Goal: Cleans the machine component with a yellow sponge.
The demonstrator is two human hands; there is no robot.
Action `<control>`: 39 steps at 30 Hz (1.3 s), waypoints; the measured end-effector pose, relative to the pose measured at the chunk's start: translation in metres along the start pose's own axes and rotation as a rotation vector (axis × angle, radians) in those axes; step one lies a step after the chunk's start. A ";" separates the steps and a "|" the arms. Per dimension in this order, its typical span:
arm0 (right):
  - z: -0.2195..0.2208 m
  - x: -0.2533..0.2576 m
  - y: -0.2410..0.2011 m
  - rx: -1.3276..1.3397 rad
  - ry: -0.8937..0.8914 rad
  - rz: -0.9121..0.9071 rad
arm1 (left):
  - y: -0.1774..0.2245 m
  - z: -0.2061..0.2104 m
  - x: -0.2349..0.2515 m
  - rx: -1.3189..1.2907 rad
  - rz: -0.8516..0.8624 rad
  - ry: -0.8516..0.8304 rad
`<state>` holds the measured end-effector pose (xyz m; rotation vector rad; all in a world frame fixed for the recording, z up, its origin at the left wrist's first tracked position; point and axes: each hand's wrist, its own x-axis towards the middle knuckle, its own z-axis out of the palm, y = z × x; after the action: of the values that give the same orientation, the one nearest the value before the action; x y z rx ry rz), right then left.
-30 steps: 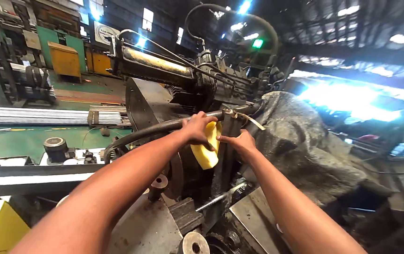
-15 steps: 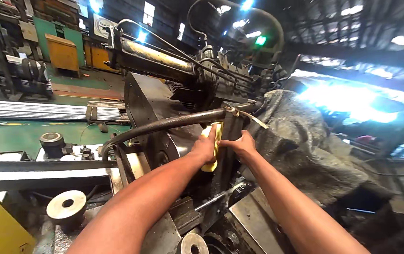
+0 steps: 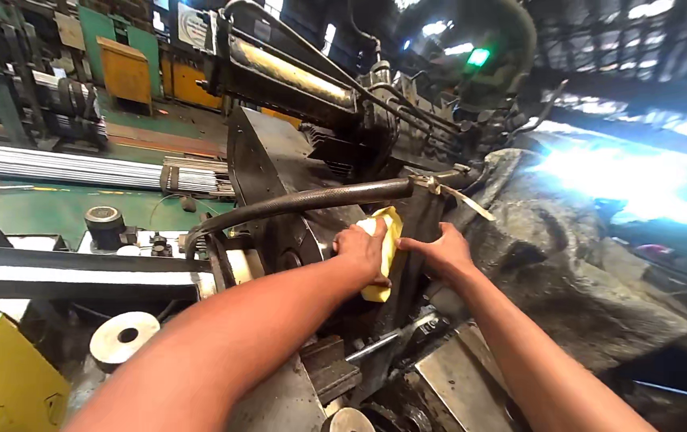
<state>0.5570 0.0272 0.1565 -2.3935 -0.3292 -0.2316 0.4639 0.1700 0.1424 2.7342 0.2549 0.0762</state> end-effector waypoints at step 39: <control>-0.031 0.037 0.047 0.044 -0.626 -0.049 | 0.008 0.000 0.010 0.122 0.195 0.093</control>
<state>0.6038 -0.0214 0.1592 -2.3636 -0.6665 0.5115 0.4750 0.1644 0.1461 2.8733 0.0184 0.2499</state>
